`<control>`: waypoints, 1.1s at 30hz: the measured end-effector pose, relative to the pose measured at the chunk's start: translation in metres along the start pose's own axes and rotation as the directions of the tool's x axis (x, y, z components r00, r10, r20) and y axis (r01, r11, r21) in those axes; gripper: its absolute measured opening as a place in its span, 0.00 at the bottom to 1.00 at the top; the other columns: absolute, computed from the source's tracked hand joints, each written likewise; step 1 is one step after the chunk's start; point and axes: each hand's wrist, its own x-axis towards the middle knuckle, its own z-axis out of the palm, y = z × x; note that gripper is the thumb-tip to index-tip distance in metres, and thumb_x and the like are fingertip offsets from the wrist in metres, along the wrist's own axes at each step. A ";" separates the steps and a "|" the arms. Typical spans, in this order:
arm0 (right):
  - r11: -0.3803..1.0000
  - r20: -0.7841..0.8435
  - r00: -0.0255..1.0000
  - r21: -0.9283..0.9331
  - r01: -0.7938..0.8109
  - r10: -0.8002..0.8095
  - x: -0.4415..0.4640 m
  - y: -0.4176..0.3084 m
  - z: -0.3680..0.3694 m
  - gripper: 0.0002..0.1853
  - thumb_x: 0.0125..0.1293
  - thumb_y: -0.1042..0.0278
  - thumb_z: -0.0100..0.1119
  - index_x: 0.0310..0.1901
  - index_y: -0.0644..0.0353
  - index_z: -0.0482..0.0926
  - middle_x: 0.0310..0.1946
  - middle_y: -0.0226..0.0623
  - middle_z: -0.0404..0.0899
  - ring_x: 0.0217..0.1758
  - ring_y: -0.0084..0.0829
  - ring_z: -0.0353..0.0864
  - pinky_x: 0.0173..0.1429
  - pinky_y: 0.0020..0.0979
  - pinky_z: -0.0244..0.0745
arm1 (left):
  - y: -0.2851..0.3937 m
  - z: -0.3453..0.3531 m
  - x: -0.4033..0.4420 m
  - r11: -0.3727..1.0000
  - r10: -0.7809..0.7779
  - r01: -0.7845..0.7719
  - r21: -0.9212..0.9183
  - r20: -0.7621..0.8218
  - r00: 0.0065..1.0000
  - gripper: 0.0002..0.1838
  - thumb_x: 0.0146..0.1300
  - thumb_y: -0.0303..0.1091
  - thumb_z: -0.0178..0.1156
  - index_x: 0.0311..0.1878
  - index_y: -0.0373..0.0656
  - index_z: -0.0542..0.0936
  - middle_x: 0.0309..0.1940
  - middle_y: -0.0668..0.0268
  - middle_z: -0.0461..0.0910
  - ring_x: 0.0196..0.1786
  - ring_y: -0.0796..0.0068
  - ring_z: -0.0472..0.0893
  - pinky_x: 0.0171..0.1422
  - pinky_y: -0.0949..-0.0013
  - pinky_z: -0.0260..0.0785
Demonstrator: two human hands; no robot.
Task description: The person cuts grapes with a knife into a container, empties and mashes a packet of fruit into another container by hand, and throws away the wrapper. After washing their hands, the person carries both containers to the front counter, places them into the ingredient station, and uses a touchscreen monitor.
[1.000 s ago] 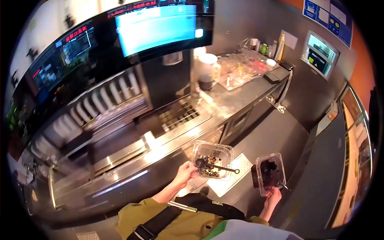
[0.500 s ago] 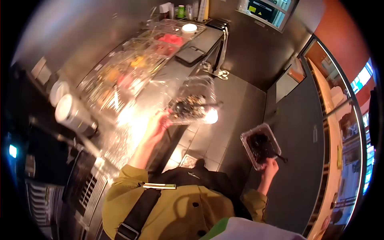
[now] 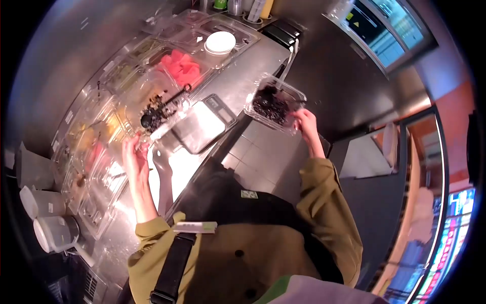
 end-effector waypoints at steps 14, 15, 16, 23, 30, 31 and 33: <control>0.882 0.743 0.509 -0.237 -0.407 0.434 0.354 -0.029 -0.016 0.18 0.58 0.62 0.53 0.48 0.62 0.67 0.40 0.43 0.74 0.38 0.31 0.76 0.40 0.30 0.74 | -0.079 0.170 0.138 0.989 0.137 -0.145 -0.014 -0.258 0.956 0.05 0.54 0.26 0.52 0.30 0.46 0.66 0.42 0.58 0.74 0.25 0.78 0.73 0.26 0.79 0.66; 0.870 0.638 0.591 -0.383 -0.311 0.493 0.397 -0.030 -0.025 0.15 0.57 0.67 0.54 0.45 0.63 0.68 0.38 0.43 0.75 0.37 0.34 0.77 0.39 0.31 0.75 | -0.090 0.170 0.150 0.977 0.215 -0.203 0.070 -0.316 0.924 0.04 0.54 0.28 0.52 0.31 0.46 0.67 0.42 0.61 0.75 0.28 0.79 0.73 0.28 0.80 0.66; 0.918 0.610 0.739 -0.394 -0.029 0.285 0.446 -0.012 -0.026 0.14 0.54 0.73 0.54 0.43 0.64 0.68 0.35 0.42 0.76 0.32 0.33 0.78 0.36 0.30 0.75 | -0.090 0.197 0.151 0.990 0.137 -0.119 0.073 -0.339 0.931 0.03 0.55 0.29 0.51 0.32 0.46 0.68 0.40 0.65 0.74 0.31 0.79 0.72 0.31 0.80 0.64; 0.201 0.704 0.687 -0.658 0.726 -0.179 0.548 0.017 0.144 0.44 0.44 0.57 0.58 0.61 0.63 0.48 0.60 0.59 0.46 0.65 0.49 0.46 0.65 0.40 0.47 | -0.121 0.287 0.224 0.960 0.268 -0.206 0.191 -0.402 0.876 0.03 0.55 0.28 0.52 0.31 0.42 0.69 0.35 0.63 0.74 0.28 0.78 0.72 0.29 0.81 0.64; 0.295 0.800 0.599 -0.577 0.761 0.019 0.585 0.024 0.143 0.47 0.45 0.55 0.58 0.62 0.62 0.42 0.60 0.63 0.43 0.65 0.51 0.44 0.65 0.42 0.45 | -0.117 0.328 0.268 0.990 0.119 -0.074 0.117 -0.452 0.884 0.03 0.54 0.27 0.52 0.30 0.37 0.70 0.24 0.67 0.69 0.23 0.77 0.72 0.23 0.82 0.62; 0.335 0.791 0.612 -0.582 0.741 0.020 0.591 0.035 0.145 0.47 0.45 0.56 0.58 0.62 0.63 0.42 0.60 0.63 0.43 0.65 0.51 0.44 0.65 0.42 0.45 | -0.117 0.332 0.274 0.995 0.091 -0.057 0.086 -0.466 0.880 0.04 0.54 0.27 0.52 0.29 0.37 0.70 0.23 0.67 0.69 0.23 0.78 0.71 0.23 0.82 0.62; 0.301 0.779 0.625 -0.584 0.754 -0.051 0.582 0.029 0.144 0.47 0.44 0.56 0.59 0.62 0.63 0.43 0.60 0.63 0.43 0.65 0.52 0.44 0.64 0.44 0.46 | -0.118 0.336 0.288 0.998 0.058 -0.048 0.033 -0.482 0.874 0.04 0.54 0.26 0.52 0.29 0.35 0.70 0.22 0.65 0.69 0.21 0.78 0.69 0.22 0.82 0.62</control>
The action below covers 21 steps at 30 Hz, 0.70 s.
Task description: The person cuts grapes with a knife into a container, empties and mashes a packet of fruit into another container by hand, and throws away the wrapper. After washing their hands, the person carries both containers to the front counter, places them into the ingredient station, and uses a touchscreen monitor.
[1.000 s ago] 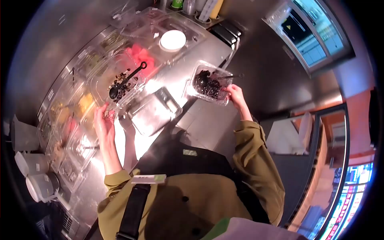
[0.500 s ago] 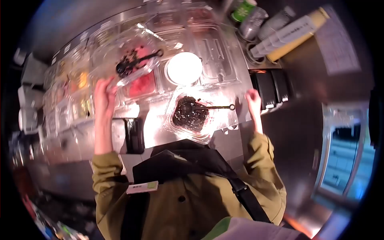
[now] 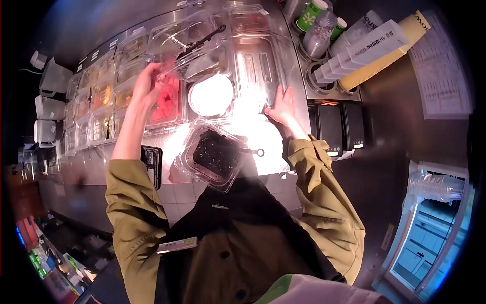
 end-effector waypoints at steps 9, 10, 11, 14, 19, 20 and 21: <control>0.985 -0.006 0.986 -0.023 -0.168 0.168 -0.009 -0.014 -0.061 0.50 0.37 0.58 0.66 0.61 0.61 0.46 0.49 0.56 0.59 0.54 0.50 0.59 0.56 0.42 0.58 | -0.004 0.031 0.065 0.994 -0.105 0.097 0.051 0.170 0.980 0.04 0.54 0.25 0.50 0.28 0.33 0.69 0.22 0.59 0.72 0.24 0.74 0.73 0.25 0.80 0.67; 0.987 -0.065 0.989 -0.073 -0.140 0.136 -0.012 -0.009 -0.070 0.52 0.35 0.58 0.67 0.61 0.59 0.45 0.47 0.54 0.61 0.52 0.49 0.62 0.55 0.40 0.60 | -0.005 0.041 0.068 0.988 -0.126 0.105 0.115 0.189 0.974 0.04 0.53 0.24 0.49 0.28 0.32 0.69 0.23 0.58 0.72 0.25 0.73 0.74 0.26 0.80 0.68; 0.992 -0.091 0.990 -0.061 -0.112 0.106 -0.024 -0.009 -0.090 0.53 0.34 0.59 0.68 0.62 0.58 0.44 0.46 0.53 0.62 0.51 0.48 0.62 0.54 0.40 0.61 | -0.008 0.051 0.071 0.978 -0.150 0.113 0.177 0.207 0.967 0.04 0.53 0.24 0.49 0.27 0.32 0.69 0.23 0.58 0.73 0.25 0.73 0.74 0.26 0.80 0.68; 0.987 -0.123 0.983 0.110 -0.120 0.133 -0.071 0.000 -0.134 0.53 0.32 0.65 0.66 0.62 0.54 0.45 0.46 0.53 0.62 0.52 0.48 0.61 0.55 0.39 0.60 | -0.027 0.079 0.099 0.950 -0.188 0.106 0.292 0.269 0.945 0.05 0.53 0.23 0.47 0.28 0.29 0.68 0.25 0.51 0.74 0.31 0.63 0.78 0.32 0.74 0.74; 0.946 -0.162 0.973 0.306 -0.109 0.164 -0.168 0.028 -0.165 0.48 0.33 0.69 0.61 0.60 0.60 0.49 0.48 0.52 0.59 0.54 0.46 0.61 0.58 0.37 0.59 | -0.078 0.140 0.123 0.847 -0.363 0.196 0.494 0.268 0.893 0.13 0.52 0.19 0.45 0.43 0.28 0.61 0.35 0.47 0.71 0.29 0.60 0.79 0.32 0.68 0.78; 0.923 -0.156 0.972 0.369 -0.108 0.176 -0.184 0.029 -0.166 0.47 0.33 0.71 0.61 0.60 0.60 0.50 0.49 0.51 0.59 0.55 0.45 0.60 0.58 0.37 0.58 | -0.094 0.149 0.123 0.847 -0.277 0.135 0.514 0.210 0.938 0.17 0.51 0.17 0.44 0.46 0.32 0.58 0.37 0.48 0.70 0.29 0.60 0.78 0.31 0.67 0.78; 0.899 -0.150 0.971 0.423 -0.110 0.189 -0.199 0.032 -0.169 0.47 0.32 0.72 0.61 0.60 0.60 0.50 0.51 0.51 0.59 0.56 0.44 0.60 0.59 0.36 0.58 | -0.110 0.158 0.122 0.843 -0.190 0.078 0.533 0.158 0.969 0.21 0.50 0.15 0.44 0.49 0.36 0.56 0.39 0.49 0.68 0.28 0.60 0.78 0.29 0.66 0.78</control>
